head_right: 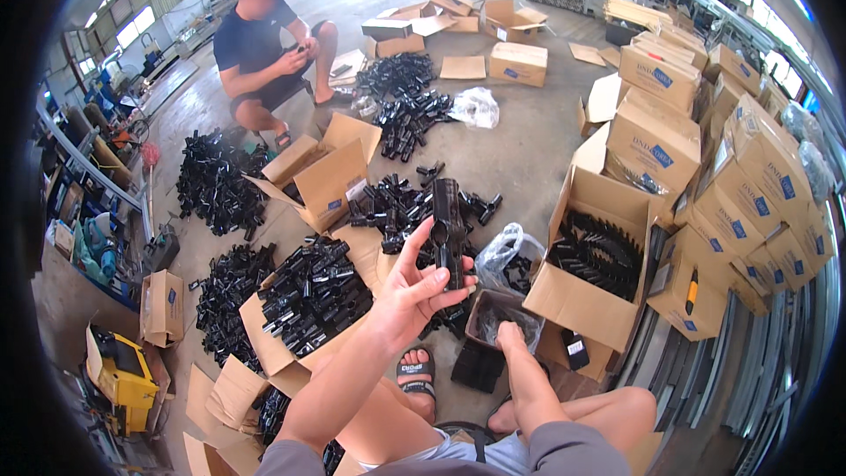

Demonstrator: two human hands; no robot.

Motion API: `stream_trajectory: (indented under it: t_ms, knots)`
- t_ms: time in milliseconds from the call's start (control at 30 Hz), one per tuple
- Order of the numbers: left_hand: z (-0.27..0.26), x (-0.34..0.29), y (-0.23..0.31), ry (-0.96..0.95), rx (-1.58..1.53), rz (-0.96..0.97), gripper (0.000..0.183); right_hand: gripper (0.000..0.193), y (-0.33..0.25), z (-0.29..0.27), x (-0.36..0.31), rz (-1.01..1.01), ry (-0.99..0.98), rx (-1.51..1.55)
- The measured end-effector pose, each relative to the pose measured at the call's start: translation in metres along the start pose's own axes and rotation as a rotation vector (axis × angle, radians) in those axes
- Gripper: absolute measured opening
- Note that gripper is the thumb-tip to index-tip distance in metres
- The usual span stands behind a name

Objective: The person takes a black cylindrical metal component and attaches a small black plastic clip to it by hand, then places the assembled piece into a plastic bin.

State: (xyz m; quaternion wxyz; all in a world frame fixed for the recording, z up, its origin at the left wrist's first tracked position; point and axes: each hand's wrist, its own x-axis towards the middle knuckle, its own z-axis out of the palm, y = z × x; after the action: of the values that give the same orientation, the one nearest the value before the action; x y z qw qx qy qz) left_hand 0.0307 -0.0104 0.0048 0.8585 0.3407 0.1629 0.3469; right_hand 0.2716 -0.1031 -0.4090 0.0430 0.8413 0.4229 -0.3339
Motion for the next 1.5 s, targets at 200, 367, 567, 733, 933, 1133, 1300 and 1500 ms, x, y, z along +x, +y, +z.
stream_trajectory:
  t_ms: [200, 367, 567, 733, 933, 1133, 1300, 1500]
  knots:
    - [0.001, -0.008, 0.01, 0.01, 0.014, 0.032, 0.085, 0.021, -0.04, -0.06, -0.066, -0.121, 0.43, 0.44]
    - [0.006, -0.005, 0.008, 0.001, 0.047, 0.067, 0.089, 0.015, -0.106, -0.198, -0.152, -0.489, 0.619, 1.193]
    - [0.011, -0.012, 0.011, 0.051, 0.194, 0.117, 0.09, 0.018, -0.173, -0.314, -0.264, -0.962, 0.713, 1.316]
    - [0.01, -0.014, 0.006, 0.016, 0.265, 0.143, 0.092, 0.021, -0.191, -0.336, -0.275, -1.018, 0.887, 0.986]
    - [0.008, -0.018, 0.005, -0.009, 0.247, 0.147, 0.093, 0.015, -0.191, -0.328, -0.274, -0.965, 0.867, 0.966]
    - [0.011, -0.018, 0.007, 0.01, 0.272, 0.145, 0.091, 0.017, -0.191, -0.328, -0.272, -0.922, 0.809, 1.028]
    - [0.013, -0.017, 0.009, 0.023, 0.23, 0.152, 0.089, 0.017, -0.193, -0.326, -0.269, -0.914, 0.759, 1.09]
    - [0.01, -0.016, 0.008, 0.017, 0.233, 0.171, 0.088, 0.015, -0.195, -0.328, -0.269, -0.917, 0.765, 1.059]
